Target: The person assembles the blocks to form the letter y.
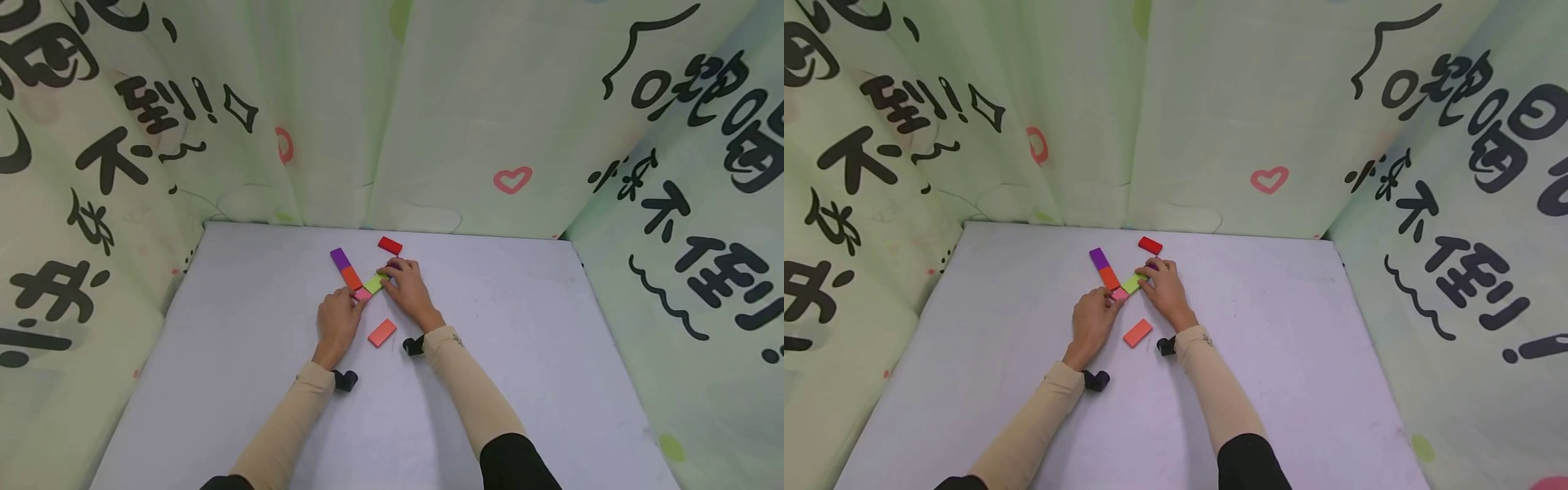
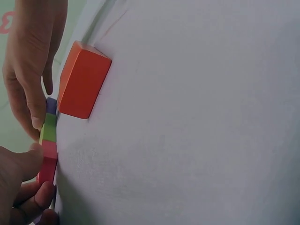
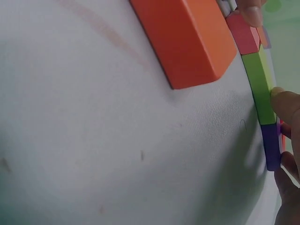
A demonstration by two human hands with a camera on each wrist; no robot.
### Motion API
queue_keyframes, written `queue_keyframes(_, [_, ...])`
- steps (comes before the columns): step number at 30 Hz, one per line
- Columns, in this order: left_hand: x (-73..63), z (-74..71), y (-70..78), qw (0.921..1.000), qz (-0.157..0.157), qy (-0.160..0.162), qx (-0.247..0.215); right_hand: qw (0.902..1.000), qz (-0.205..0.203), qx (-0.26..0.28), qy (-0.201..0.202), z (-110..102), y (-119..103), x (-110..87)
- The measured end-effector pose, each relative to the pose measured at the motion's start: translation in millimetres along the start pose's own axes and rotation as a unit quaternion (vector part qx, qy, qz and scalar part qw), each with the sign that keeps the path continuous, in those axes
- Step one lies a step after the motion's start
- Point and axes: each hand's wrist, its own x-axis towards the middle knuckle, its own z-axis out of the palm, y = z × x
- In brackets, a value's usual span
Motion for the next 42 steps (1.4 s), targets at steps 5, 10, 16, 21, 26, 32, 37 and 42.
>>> queue_keyframes(5, [-1.1,-1.8,-1.1,0.9996,-0.002,0.009,-0.025,1.0000,0.005,0.004,-0.005,-0.7,-1.7,-1.5])
queue_keyframes(10, [-2.1,-3.1,-0.9,0.9994,0.000,0.012,-0.033,1.0000,0.005,0.001,-0.006,-1.1,-2.2,-2.0])
queue_keyframes(16, [-2.9,-0.6,-3.2,0.9993,0.007,0.017,-0.031,1.0000,0.003,-0.002,-0.005,-0.8,-1.6,-1.7])
queue_keyframes(21, [-3.4,2.6,-5.8,0.9989,0.014,0.025,-0.036,1.0000,0.004,0.002,-0.003,-0.9,-1.9,-1.7])
queue_keyframes(26, [-3.0,3.9,-6.6,0.9986,0.020,0.031,-0.037,1.0000,0.005,0.004,-0.001,-1.2,-2.3,-2.3])
queue_keyframes(32, [-3.1,3.9,-6.5,0.9978,0.030,0.048,-0.035,0.9999,-0.003,0.012,0.004,-0.9,-2.7,-2.7])
queue_keyframes(37, [-3.2,4.2,-6.1,0.9978,0.029,0.051,-0.031,1.0000,-0.006,0.006,0.005,0.0,-1.7,-1.9])
queue_keyframes(42, [-4.0,4.7,-6.0,0.9982,0.029,0.046,-0.025,1.0000,0.004,0.007,0.001,0.4,-1.0,-1.0])
